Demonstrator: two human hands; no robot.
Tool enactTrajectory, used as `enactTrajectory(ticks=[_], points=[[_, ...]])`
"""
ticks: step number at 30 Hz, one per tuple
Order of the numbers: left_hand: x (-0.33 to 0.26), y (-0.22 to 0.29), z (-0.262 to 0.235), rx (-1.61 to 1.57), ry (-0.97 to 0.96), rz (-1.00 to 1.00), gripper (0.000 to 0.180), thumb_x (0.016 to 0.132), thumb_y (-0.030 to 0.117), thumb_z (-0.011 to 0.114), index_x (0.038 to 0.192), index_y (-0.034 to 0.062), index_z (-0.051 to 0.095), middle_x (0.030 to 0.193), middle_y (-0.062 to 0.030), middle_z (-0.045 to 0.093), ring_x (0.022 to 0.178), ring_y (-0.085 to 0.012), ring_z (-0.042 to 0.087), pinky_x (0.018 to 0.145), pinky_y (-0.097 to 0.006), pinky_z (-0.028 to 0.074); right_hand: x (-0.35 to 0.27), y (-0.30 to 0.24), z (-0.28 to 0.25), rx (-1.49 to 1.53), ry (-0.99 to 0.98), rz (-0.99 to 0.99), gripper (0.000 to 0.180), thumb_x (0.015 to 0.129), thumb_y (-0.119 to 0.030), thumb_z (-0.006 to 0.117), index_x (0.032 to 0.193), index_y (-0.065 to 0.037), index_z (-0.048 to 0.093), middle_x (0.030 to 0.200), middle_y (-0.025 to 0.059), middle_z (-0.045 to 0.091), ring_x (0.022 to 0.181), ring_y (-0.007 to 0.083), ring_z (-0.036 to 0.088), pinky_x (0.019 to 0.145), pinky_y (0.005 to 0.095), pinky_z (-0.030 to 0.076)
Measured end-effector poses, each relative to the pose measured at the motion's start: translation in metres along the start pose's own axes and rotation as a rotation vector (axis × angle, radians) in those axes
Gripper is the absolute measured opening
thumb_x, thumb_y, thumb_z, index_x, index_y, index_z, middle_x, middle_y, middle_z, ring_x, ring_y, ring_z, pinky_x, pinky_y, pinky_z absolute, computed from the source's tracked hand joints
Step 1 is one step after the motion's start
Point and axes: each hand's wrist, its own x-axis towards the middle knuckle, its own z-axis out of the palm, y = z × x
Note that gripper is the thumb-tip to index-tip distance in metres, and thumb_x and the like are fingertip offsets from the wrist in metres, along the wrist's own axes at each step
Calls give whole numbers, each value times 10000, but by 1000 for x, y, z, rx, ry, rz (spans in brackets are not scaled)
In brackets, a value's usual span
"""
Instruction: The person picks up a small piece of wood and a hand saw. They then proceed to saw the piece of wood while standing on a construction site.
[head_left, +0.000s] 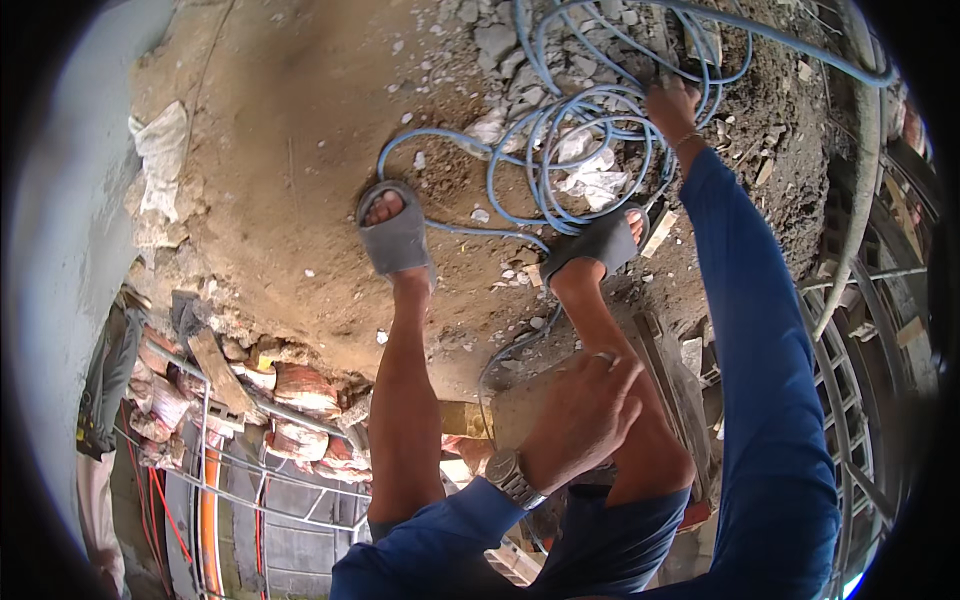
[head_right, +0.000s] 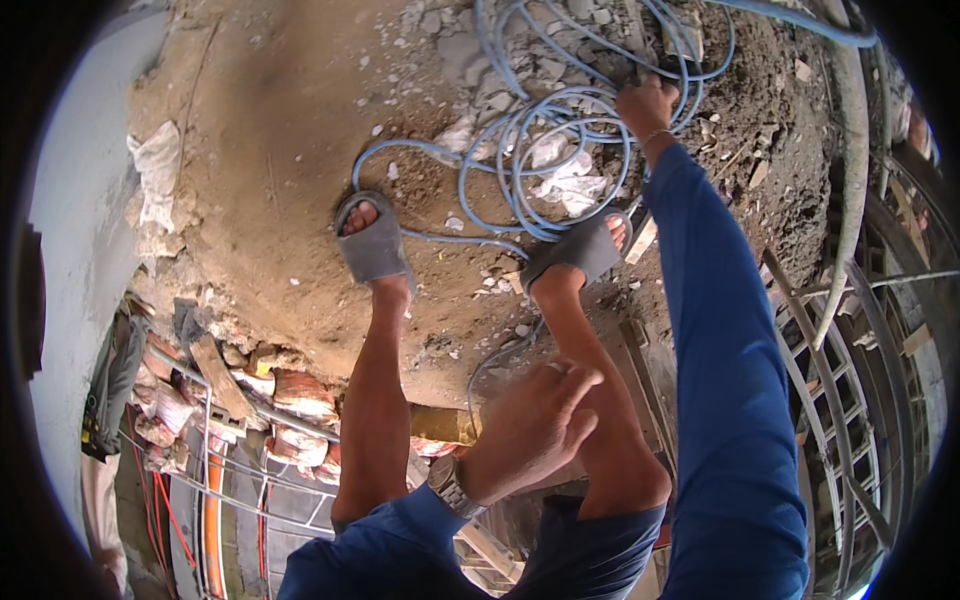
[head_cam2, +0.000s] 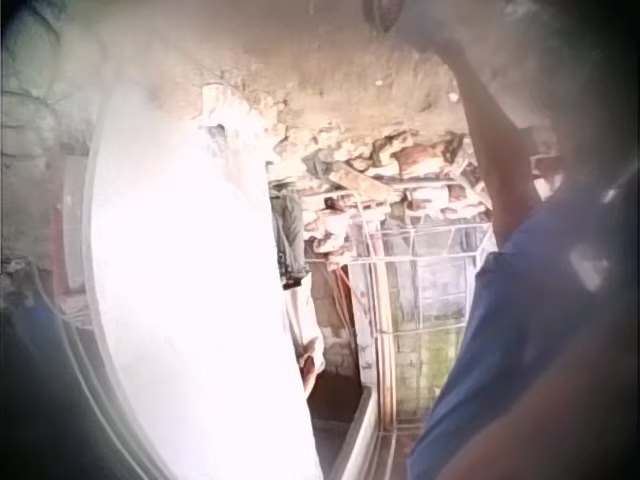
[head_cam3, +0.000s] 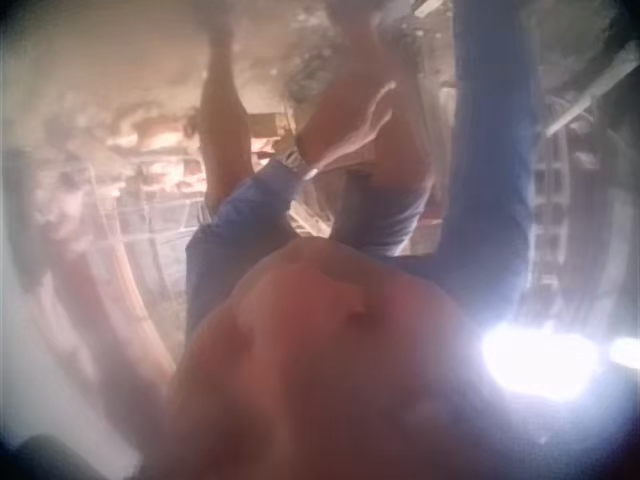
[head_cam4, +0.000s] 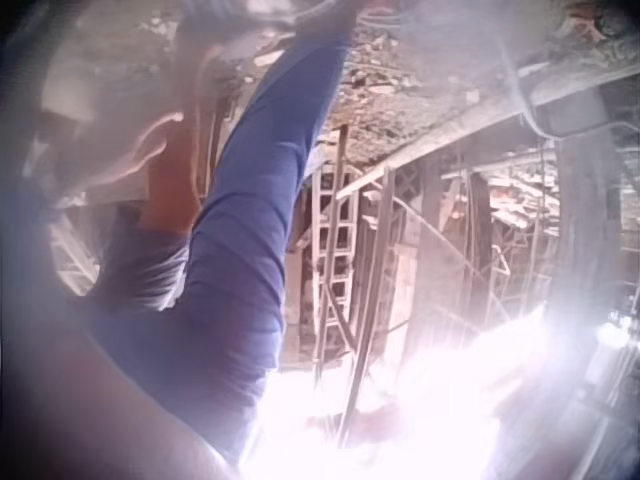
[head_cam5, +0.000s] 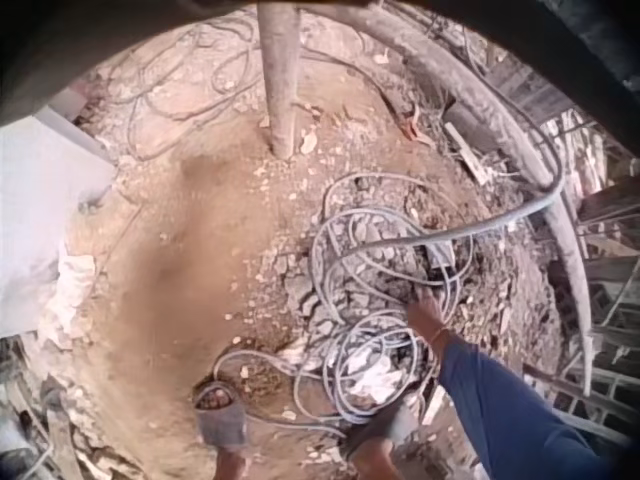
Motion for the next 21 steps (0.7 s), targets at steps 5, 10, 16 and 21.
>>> enactTrajectory(ticks=[5, 10, 16, 21], points=[[8, -1, 15, 105, 9, -57, 371, 833, 96, 702, 1176, 47, 569, 998, -180, 632, 884, -359, 619, 758, -454, 521, -46, -12, -34, 595, 199, 405, 385, 962, -346, 564, 1303, -181, 632, 1404, 143, 517, 1283, 339, 554, 1009, 501, 459], [26, 2, 11, 76, 5, -11, 378, 827, 77, 706, 1178, 46, 567, 996, -182, 630, 870, -365, 614, 760, -466, 514, -39, -18, -39, 615, 146, 452, 414, 912, -290, 601, 1300, -150, 647, 1312, 109, 658, 1213, 305, 641, 1012, 493, 473], [28, -1, 15, 76, -26, -31, 387, 824, 74, 711, 1183, 46, 568, 988, -186, 632, 906, -371, 625, 794, -471, 512, -29, 4, -53, 603, 23, 423, 355, 869, -314, 602, 1138, -128, 740, 1157, 129, 736, 1098, 323, 701, 907, 448, 548], [29, 1, 15, 82, -33, -5, 389, 830, 86, 716, 1191, 50, 578, 1000, -175, 643, 936, -368, 634, 809, -462, 515, -46, 6, -20, 694, 217, 345, 396, 870, -385, 585, 1142, -130, 722, 1121, 182, 726, 1053, 362, 702, 883, 485, 557]])
